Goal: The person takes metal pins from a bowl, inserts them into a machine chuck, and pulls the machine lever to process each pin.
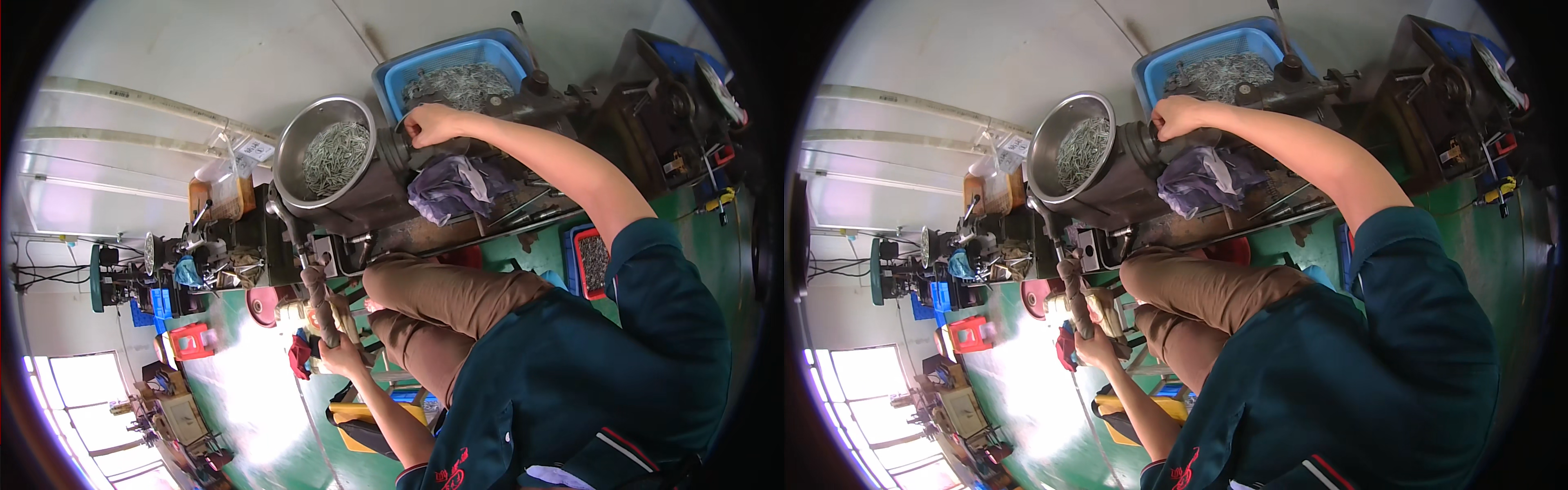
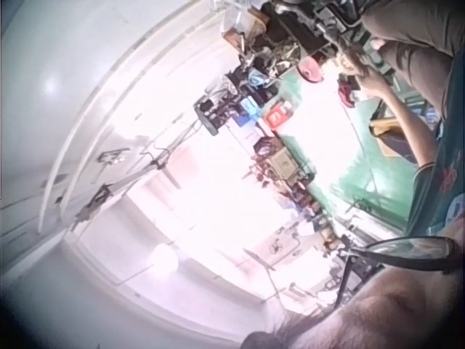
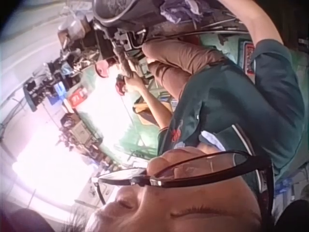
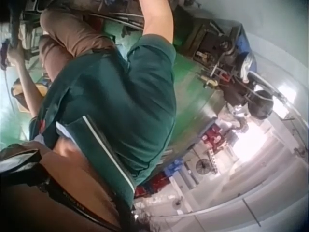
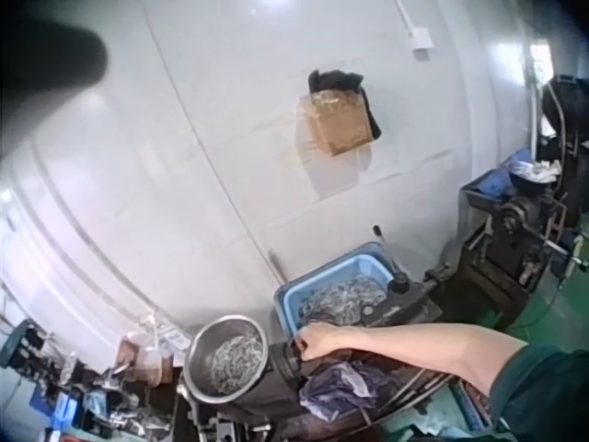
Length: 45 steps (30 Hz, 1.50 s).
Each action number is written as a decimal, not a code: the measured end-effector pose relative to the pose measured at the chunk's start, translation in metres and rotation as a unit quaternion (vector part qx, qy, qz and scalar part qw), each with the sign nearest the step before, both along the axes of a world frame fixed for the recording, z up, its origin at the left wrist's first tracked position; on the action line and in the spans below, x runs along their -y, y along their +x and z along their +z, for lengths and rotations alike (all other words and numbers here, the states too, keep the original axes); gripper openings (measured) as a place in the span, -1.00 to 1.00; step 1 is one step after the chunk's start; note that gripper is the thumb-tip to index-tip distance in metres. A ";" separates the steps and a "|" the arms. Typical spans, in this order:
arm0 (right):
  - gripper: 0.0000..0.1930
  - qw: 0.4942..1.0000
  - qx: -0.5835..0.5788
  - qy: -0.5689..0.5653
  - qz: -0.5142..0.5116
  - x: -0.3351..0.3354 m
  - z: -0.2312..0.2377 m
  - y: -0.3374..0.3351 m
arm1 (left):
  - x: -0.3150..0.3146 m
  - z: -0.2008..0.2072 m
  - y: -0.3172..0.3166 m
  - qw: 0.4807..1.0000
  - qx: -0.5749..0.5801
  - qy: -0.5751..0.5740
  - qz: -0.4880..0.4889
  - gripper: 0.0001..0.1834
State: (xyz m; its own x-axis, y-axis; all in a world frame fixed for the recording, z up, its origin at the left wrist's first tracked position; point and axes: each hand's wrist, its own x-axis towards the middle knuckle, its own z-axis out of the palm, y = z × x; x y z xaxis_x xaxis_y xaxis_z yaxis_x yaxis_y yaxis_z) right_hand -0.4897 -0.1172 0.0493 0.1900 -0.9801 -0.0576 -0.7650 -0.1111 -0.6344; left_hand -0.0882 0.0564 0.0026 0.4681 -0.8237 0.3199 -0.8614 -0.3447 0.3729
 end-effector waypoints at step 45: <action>-0.81 0.971 -0.018 -0.187 -0.149 -0.013 0.018 -0.033 | 0.000 0.000 -0.001 1.000 0.012 0.003 -0.007 -0.65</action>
